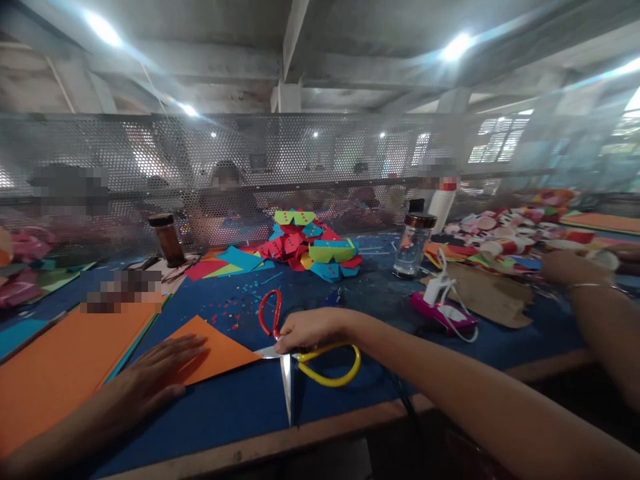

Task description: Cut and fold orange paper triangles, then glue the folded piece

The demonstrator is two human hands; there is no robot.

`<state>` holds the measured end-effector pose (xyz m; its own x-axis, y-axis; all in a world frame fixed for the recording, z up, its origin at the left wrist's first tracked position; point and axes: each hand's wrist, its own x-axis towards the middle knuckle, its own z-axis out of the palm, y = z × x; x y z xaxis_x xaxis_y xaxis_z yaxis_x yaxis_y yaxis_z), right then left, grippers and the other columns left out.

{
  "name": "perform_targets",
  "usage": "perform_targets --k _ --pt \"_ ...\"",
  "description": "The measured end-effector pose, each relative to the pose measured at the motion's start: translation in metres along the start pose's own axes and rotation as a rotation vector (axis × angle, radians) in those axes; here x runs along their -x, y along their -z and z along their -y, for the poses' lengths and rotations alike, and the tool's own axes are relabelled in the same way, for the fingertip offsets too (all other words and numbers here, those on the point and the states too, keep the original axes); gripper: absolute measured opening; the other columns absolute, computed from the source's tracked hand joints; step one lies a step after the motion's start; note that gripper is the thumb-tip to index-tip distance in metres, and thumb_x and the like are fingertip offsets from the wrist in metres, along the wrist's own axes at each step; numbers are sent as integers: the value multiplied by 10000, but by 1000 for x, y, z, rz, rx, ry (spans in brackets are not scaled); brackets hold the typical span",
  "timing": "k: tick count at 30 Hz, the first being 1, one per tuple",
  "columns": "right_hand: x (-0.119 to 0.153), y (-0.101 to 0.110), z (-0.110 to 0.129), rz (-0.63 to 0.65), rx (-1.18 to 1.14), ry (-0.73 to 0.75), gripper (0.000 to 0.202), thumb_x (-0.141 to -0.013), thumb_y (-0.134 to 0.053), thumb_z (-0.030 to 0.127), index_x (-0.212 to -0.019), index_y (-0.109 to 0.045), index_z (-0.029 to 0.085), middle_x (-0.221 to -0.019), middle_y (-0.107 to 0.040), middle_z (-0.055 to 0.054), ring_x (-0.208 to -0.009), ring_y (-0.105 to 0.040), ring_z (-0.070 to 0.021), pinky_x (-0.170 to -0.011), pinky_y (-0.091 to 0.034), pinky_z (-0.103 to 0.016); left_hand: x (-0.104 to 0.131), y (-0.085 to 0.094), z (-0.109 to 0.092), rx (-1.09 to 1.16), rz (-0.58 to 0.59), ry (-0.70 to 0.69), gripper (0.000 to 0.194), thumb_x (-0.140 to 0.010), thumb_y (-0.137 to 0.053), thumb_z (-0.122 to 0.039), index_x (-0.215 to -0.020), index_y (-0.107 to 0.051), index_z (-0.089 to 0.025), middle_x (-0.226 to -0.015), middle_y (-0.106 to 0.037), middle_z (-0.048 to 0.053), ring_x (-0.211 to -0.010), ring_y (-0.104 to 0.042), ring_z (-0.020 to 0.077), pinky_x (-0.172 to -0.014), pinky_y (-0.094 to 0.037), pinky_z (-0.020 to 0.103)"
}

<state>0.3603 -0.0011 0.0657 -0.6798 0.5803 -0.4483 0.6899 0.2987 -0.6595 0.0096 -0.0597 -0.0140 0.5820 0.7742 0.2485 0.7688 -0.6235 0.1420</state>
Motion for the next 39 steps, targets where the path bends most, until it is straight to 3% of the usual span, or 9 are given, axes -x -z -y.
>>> perform_targets --k 7,13,21,26,31,39 --pt "4 -9 7 53 -92 -68 357 -837 -539 482 -652 -445 191 -514 -453 62 -438 -462 -87 -501 -364 -227 0 0 2 -12 37 -28 532 -955 -498 -466 -1459 -335 -419 -1525 -402 -16 -1376 -403 284 -1101 -371 510" --pt "4 -12 6 27 -170 -78 350 -840 -554 489 -691 -459 187 -527 -448 78 -398 -456 -70 -480 -357 -216 0 1 1 -47 66 -37 511 -984 -440 -442 -1471 -282 -443 -1545 -359 -42 -1399 -365 264 -1117 -347 512" --pt "6 -15 6 21 -244 -75 310 -861 -547 437 -699 -471 183 -491 -426 91 -349 -387 -52 -437 -298 -206 -2 4 -3 -16 35 -28 487 -962 -473 -473 -1436 -366 -447 -1514 -416 -42 -1369 -413 285 -1087 -388 515" --pt "9 -16 7 28 -252 -67 363 -855 -573 482 -679 -457 187 -488 -404 97 -350 -366 -48 -421 -272 -206 -2 4 -3 -11 25 -40 472 -963 -490 -445 -1425 -398 -435 -1508 -431 -20 -1362 -422 279 -1088 -397 486" --pt "11 -18 7 15 -252 -68 337 -873 -559 453 -690 -457 189 -491 -398 102 -338 -350 -40 -413 -296 -207 -1 6 -4 -23 87 -18 468 -978 -450 -455 -1438 -364 -446 -1538 -381 -33 -1386 -382 278 -1095 -375 521" --pt "10 -22 7 2 -273 -78 307 -883 -541 388 -671 -430 196 -470 -367 109 -333 -339 -41 -410 -296 -204 -2 1 -1 -31 40 -28 451 -969 -467 -460 -1415 -404 -448 -1516 -416 -43 -1369 -406 272 -1094 -384 496"
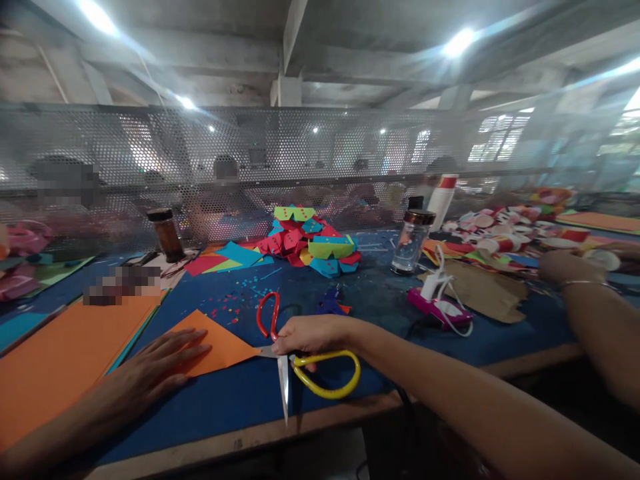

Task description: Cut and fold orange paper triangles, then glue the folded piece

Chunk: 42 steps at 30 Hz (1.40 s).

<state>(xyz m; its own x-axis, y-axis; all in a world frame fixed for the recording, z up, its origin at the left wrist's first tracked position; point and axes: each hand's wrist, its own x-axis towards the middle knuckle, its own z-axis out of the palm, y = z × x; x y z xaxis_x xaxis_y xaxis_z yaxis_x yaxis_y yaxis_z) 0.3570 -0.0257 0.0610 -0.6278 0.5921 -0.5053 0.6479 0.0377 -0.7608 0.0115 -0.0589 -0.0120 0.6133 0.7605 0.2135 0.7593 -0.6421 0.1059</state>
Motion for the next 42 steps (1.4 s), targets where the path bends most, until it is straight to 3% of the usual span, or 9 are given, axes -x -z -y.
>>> perform_targets --k 10,15,23,33,42 --pt "0 -9 6 -12 -39 0 321 -910 -507 395 -677 -424 190 -502 -408 96 -358 -383 -38 -419 -278 -192 2 2 -1 13 51 34 453 -981 -422 -484 -1431 -369 -464 -1538 -376 -63 -1395 -363 283 -1112 -353 520" --pt "3 -13 9 12 -38 -6 312 -903 -509 386 -674 -433 188 -495 -358 105 -339 -338 -35 -401 -240 -197 2 -3 3 6 37 16 450 -984 -430 -472 -1430 -377 -457 -1539 -377 -58 -1393 -365 272 -1119 -357 503" --pt "-8 -18 3 -43 -6 32 332 -898 -513 421 -678 -422 189 -524 -397 83 -371 -366 -38 -419 -234 -202 2 -1 2 25 33 6 464 -979 -432 -485 -1437 -361 -452 -1538 -381 -45 -1393 -365 278 -1107 -362 527" --pt "0 -21 11 -54 75 26 328 -914 -483 423 -687 -405 200 -536 -406 80 -377 -395 -49 -440 -289 -208 2 2 -1 43 49 26 442 -983 -419 -495 -1422 -388 -455 -1544 -367 -68 -1398 -355 280 -1121 -342 530" --pt "-6 -19 9 -99 57 38 337 -898 -498 443 -685 -399 201 -532 -376 85 -394 -358 -52 -430 -270 -200 -11 3 -5 34 81 59 449 -986 -369 -536 -1416 -420 -419 -1541 -376 -53 -1394 -357 277 -1127 -325 530"
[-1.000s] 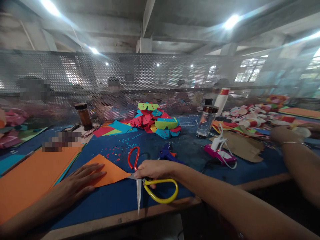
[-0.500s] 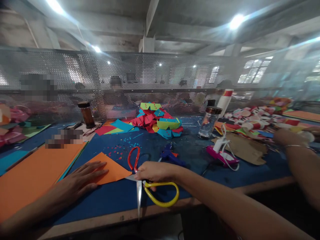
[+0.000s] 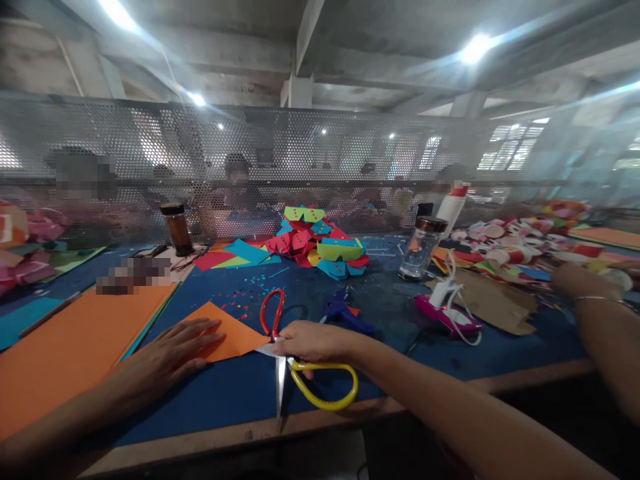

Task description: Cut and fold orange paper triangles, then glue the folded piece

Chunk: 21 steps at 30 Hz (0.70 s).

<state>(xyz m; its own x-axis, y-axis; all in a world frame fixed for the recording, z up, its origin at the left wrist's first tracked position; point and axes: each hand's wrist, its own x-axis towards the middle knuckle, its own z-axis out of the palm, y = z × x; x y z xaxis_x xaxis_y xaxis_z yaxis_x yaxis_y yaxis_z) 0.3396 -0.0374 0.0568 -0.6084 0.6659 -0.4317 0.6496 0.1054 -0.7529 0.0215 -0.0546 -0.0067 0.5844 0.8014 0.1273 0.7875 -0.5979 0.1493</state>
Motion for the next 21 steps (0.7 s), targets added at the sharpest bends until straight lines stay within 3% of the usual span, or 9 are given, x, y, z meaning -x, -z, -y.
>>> perform_targets --k 6,12,21 --pt "-5 -4 0 22 -21 -9 362 -875 -521 493 -693 -429 194 -521 -376 88 -377 -360 -47 -423 -265 -194 2 4 5 45 -57 -64 423 -1017 -347 -453 -1438 -380 -421 -1514 -424 -56 -1375 -390 231 -1121 -345 446" --pt "-7 -5 5 26 -18 -2 356 -879 -519 469 -674 -414 197 -534 -378 83 -386 -371 -52 -429 -277 -200 0 11 8 15 17 -65 413 -1012 -328 -485 -1417 -398 -447 -1536 -383 -65 -1370 -390 263 -1080 -362 488" --pt "0 -8 7 19 -4 -4 341 -913 -494 442 -688 -411 200 -536 -371 82 -390 -399 -59 -436 -285 -207 0 7 10 52 -15 -63 412 -1012 -318 -492 -1405 -429 -436 -1515 -421 -51 -1349 -410 274 -1075 -351 489"
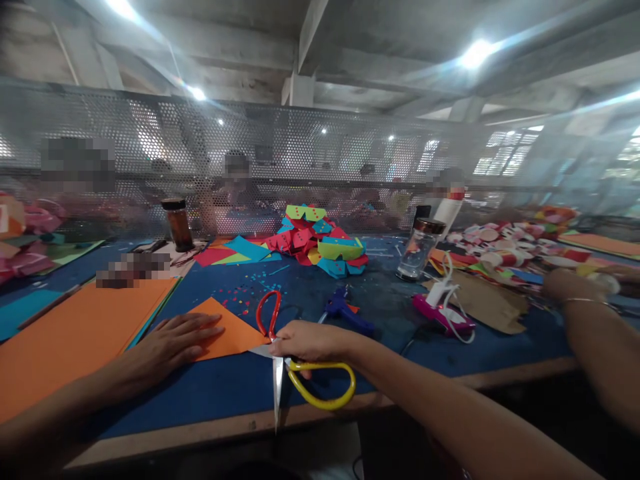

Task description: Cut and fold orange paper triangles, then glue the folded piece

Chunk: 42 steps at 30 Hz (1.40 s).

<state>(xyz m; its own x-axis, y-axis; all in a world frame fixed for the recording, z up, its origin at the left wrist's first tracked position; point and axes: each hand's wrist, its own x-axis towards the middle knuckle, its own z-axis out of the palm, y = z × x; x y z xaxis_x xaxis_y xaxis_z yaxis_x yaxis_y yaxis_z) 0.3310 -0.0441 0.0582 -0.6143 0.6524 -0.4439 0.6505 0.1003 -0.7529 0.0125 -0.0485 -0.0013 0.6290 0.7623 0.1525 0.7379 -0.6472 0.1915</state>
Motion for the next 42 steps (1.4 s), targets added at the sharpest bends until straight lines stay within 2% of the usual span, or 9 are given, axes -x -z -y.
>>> perform_targets --k 11,16,24,29,33,35,37,40,42 --pt "-2 -3 1 30 -56 -8 376 -896 -514 489 -680 -397 203 -504 -340 101 -371 -356 -47 -413 -265 -195 2 0 2 50 2 -1 409 -1017 -326 -471 -1419 -401 -445 -1525 -406 -62 -1371 -376 263 -1095 -319 484" --pt "-7 -8 4 16 -58 -20 371 -897 -506 503 -707 -435 192 -511 -388 90 -381 -405 -52 -410 -245 -198 4 3 -1 52 6 5 408 -1023 -322 -454 -1427 -384 -447 -1528 -399 -69 -1380 -362 252 -1106 -307 483" --pt "-8 -9 4 12 -96 -31 371 -884 -525 504 -706 -428 193 -525 -395 88 -397 -427 -56 -412 -226 -199 1 -3 3 43 -19 -19 411 -1020 -323 -463 -1417 -416 -417 -1515 -423 -49 -1355 -394 272 -1083 -342 505" --pt "-10 -9 9 -10 -74 -37 368 -877 -529 495 -689 -427 194 -509 -356 90 -420 -432 -69 -429 -257 -198 0 10 11 100 36 -79 420 -1030 -328 -396 -1448 -358 -423 -1509 -431 -45 -1362 -396 246 -1099 -341 471" --pt "-9 -9 12 -16 -84 -50 353 -869 -531 467 -672 -440 189 -515 -365 84 -414 -442 -71 -423 -244 -201 -6 21 23 58 11 -124 475 -974 -473 -422 -1440 -384 -417 -1503 -438 -18 -1338 -431 258 -1074 -395 430" --pt "-8 -10 13 -25 -85 -65 344 -876 -519 461 -679 -460 185 -512 -392 79 -401 -437 -67 -419 -238 -200 -10 23 27 -9 -23 -102 570 -926 -537 -495 -1458 -348 -418 -1542 -375 -9 -1383 -364 299 -1099 -359 478" --pt "-8 -11 14 -34 -87 -76 337 -883 -511 452 -686 -476 181 -509 -407 77 -390 -431 -62 -419 -236 -198 -12 20 30 -51 -1 -105 593 -922 -515 -547 -1468 -319 -425 -1573 -313 -18 -1427 -281 318 -1126 -296 525" --pt "-8 -12 16 -35 -106 -68 340 -882 -519 446 -677 -467 180 -509 -405 81 -387 -433 -58 -429 -250 -196 -11 12 34 -45 62 -125 508 -980 -394 -535 -1469 -313 -422 -1580 -294 -33 -1451 -236 286 -1150 -239 520" --pt "-9 -12 16 -32 -112 -66 348 -872 -534 459 -676 -459 182 -513 -402 84 -390 -440 -59 -435 -263 -195 -10 7 36 -35 58 -121 495 -989 -371 -532 -1467 -323 -411 -1578 -299 -34 -1452 -238 262 -1165 -205 498"
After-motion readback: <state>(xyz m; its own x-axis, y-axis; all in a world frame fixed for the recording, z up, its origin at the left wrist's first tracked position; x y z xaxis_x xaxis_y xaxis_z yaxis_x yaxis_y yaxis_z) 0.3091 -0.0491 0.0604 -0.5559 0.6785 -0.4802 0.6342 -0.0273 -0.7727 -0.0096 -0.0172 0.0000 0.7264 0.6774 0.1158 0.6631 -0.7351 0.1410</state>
